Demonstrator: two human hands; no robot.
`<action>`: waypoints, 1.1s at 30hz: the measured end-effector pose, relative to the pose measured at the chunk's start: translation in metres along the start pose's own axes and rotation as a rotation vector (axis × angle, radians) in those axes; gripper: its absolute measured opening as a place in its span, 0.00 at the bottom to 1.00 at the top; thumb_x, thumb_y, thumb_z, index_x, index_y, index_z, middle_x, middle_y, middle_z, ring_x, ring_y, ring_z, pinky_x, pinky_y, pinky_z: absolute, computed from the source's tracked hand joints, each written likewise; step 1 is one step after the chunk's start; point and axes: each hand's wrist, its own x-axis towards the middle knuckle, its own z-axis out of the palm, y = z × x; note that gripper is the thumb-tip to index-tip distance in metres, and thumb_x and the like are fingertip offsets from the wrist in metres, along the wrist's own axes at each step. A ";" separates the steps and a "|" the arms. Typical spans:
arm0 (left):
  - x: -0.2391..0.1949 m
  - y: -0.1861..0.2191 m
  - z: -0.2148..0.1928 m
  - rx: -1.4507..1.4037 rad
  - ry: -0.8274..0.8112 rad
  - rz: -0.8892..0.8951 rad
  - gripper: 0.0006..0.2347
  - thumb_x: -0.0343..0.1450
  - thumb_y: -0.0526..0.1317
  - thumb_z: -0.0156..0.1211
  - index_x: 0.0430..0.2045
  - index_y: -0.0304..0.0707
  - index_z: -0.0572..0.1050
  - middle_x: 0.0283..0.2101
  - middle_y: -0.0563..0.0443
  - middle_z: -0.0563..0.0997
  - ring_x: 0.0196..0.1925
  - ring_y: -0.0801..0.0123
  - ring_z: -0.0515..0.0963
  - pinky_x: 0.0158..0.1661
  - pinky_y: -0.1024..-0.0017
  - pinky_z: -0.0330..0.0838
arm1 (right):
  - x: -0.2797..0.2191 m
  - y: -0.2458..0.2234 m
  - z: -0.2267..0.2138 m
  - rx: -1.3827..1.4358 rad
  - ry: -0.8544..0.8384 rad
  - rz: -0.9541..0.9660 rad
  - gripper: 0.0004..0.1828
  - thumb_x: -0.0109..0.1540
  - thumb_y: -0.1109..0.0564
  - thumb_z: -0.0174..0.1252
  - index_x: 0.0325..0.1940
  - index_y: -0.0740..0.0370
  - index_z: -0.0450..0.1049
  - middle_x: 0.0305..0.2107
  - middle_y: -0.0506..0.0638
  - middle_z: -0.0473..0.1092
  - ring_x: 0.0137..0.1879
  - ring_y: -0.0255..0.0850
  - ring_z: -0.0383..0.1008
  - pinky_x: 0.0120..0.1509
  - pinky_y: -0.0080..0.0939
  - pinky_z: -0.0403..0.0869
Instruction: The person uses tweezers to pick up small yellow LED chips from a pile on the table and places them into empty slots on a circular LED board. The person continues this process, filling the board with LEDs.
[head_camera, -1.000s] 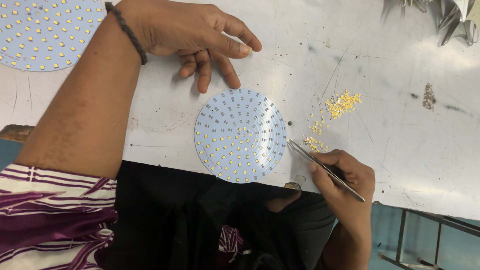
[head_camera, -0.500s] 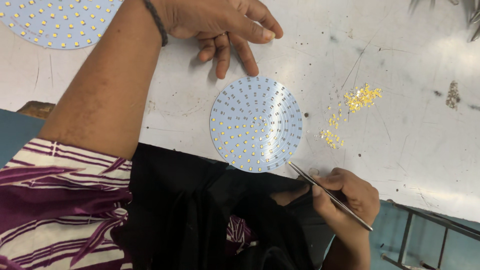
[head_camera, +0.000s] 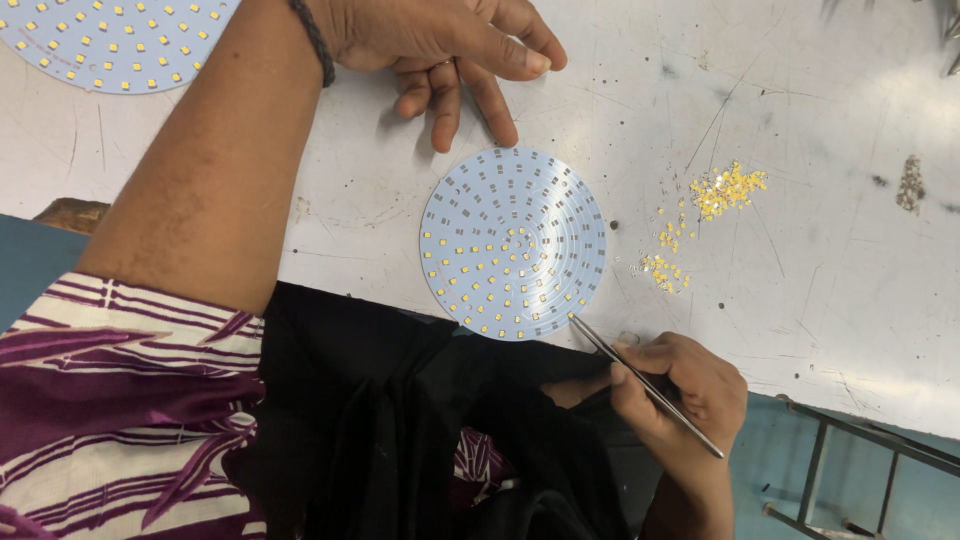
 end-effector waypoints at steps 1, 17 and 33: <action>0.001 0.001 -0.001 0.004 -0.004 -0.002 0.32 0.70 0.54 0.59 0.64 0.29 0.64 0.39 0.30 0.87 0.19 0.66 0.86 0.13 0.80 0.74 | 0.000 -0.001 0.000 0.005 0.002 -0.001 0.07 0.55 0.64 0.67 0.32 0.67 0.75 0.25 0.50 0.74 0.26 0.33 0.71 0.32 0.30 0.66; 0.014 0.003 -0.006 -0.045 -0.101 -0.143 0.30 0.67 0.52 0.58 0.65 0.43 0.65 0.41 0.30 0.85 0.19 0.61 0.85 0.11 0.75 0.72 | 0.008 0.024 -0.024 0.018 0.231 0.429 0.05 0.63 0.64 0.63 0.42 0.69 0.79 0.24 0.44 0.70 0.30 0.25 0.62 0.34 0.25 0.60; 0.016 0.005 -0.006 -0.047 -0.118 -0.157 0.30 0.65 0.54 0.60 0.63 0.45 0.67 0.40 0.31 0.86 0.17 0.62 0.85 0.10 0.75 0.72 | 0.015 0.021 -0.027 0.023 0.171 0.384 0.07 0.59 0.63 0.66 0.39 0.70 0.80 0.22 0.43 0.72 0.27 0.23 0.64 0.31 0.24 0.60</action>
